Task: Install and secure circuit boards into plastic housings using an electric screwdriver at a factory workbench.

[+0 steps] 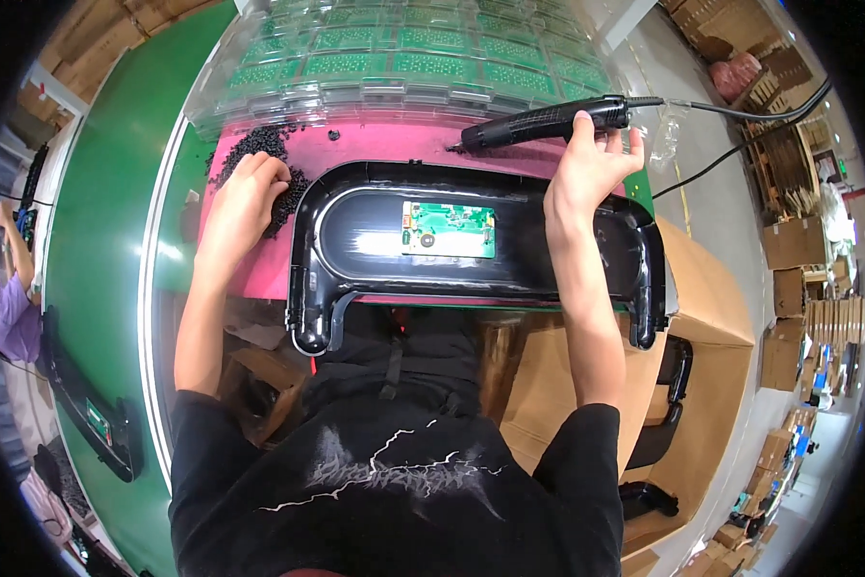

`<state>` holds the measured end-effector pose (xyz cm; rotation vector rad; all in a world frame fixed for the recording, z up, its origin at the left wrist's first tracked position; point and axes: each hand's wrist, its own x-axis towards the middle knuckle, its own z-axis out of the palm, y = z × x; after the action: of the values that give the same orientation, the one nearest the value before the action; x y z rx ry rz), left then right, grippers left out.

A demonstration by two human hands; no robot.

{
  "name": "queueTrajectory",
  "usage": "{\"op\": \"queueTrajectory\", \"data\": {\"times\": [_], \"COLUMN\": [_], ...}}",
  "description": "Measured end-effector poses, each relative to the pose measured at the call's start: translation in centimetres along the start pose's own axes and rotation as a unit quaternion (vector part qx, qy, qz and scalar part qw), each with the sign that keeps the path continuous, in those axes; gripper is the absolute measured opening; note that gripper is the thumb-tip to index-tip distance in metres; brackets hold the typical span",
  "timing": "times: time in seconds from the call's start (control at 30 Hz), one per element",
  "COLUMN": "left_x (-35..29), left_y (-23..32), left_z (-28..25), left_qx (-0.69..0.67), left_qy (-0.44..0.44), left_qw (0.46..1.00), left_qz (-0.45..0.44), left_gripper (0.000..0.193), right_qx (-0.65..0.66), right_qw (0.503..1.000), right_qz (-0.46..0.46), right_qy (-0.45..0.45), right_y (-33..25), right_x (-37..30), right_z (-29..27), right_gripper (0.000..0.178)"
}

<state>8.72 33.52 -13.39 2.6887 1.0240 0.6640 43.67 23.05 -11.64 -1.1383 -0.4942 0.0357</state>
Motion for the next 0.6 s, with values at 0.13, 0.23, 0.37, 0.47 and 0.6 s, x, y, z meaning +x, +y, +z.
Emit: {"op": "queueTrajectory", "data": {"times": [0.13, 0.23, 0.37, 0.47, 0.6], "left_x": [0.4, 1.3, 1.7, 1.0, 1.7], "left_y": [-0.9, 0.2, 3.3, 5.2, 8.1], "left_z": [0.9, 0.9, 0.7, 0.0, -1.1], "left_qx": [-0.024, -0.105, -0.294, -0.358, -0.423], "left_qy": [0.026, 0.054, 0.047, 0.008, -0.042], "left_qw": [0.999, 0.993, 0.953, 0.933, 0.905], "left_qz": [-0.01, -0.006, -0.049, -0.031, 0.008], "left_gripper": [0.01, 0.008, 0.011, 0.012, 0.013], "right_qx": [-0.025, 0.083, 0.233, 0.335, 0.383], "right_qw": [0.992, 0.97, 0.942, 0.912, 0.877], "right_qz": [-0.086, 0.063, 0.073, 0.097, 0.096], "right_qy": [-0.091, -0.219, -0.228, -0.215, -0.274], "right_y": [-0.3, 0.1, -0.6, -5.9, -14.0], "right_x": [-2.1, -2.9, -3.3, -4.9, -6.5], "right_z": [2.7, 3.6, 3.4, 2.6, 1.2], "right_gripper": [0.048, 0.033, 0.02, 0.039, 0.051]}}
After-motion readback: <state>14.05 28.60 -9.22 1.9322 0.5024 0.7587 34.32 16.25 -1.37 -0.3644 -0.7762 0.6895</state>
